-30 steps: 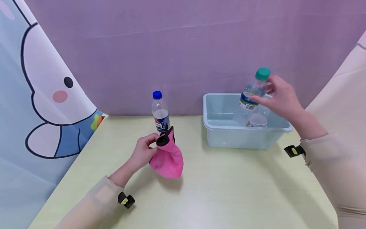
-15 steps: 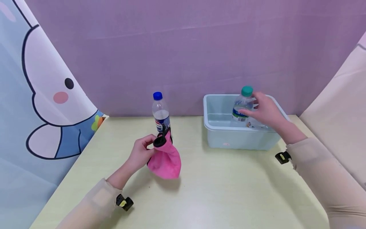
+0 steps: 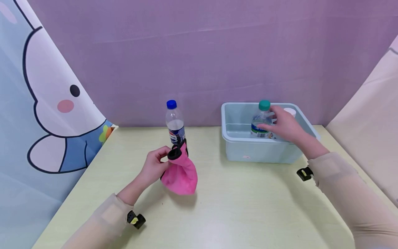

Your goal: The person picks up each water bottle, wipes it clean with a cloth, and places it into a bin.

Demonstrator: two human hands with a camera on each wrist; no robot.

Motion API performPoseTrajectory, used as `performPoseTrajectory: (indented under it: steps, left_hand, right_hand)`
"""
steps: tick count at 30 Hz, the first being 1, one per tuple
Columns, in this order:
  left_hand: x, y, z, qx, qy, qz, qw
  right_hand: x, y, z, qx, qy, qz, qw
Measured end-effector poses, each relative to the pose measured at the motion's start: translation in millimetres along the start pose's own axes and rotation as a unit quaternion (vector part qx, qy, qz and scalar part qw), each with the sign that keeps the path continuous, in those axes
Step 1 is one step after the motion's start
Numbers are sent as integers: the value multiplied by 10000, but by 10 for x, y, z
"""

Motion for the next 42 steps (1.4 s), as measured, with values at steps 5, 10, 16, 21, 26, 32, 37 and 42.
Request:
performPoseTrajectory:
  steps: [5,10,16,21,26,32,37,42]
  left_hand:
    - [-11,1,1,90,-83,-6,9999]
    - [-12,7,2,164,-83,9,9998]
    - [-12,20,18,84,-31,16,10000]
    - [-5,37,24,-21,-6,12,10000]
    - [4,50,29,-52,4,-39,10000]
    - [49,78,42,6,-16,-8,10000]
    - [91,95,73,-23,-16,46,10000]
    - [126,111,93,-74,80,119,9999]
  right_hand:
    - [-13,17,17,-27,-40,-12,10000]
    - [-18,15,30,-52,-136,-43,9999]
    - [-14,14,18,36,-151,9,9999]
    - [36,29,0,59,-274,195,9994]
    - [123,50,-3,27,-401,505,9979]
    - [228,153,-40,120,-483,972,9940]
    - [320,249,-130,307,-525,1586,9855]
    - [350,316,-300,853,-486,2099,9728]
Point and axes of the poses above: each hand's wrist, its own y-axis away from the middle knuckle, its own x-axis out of the back of the hand, z = x × y, the point moved 6 cm from there along -y, towards the middle knuckle, and after that the axes turned 14 degrees about y, right-handed, at the moved point
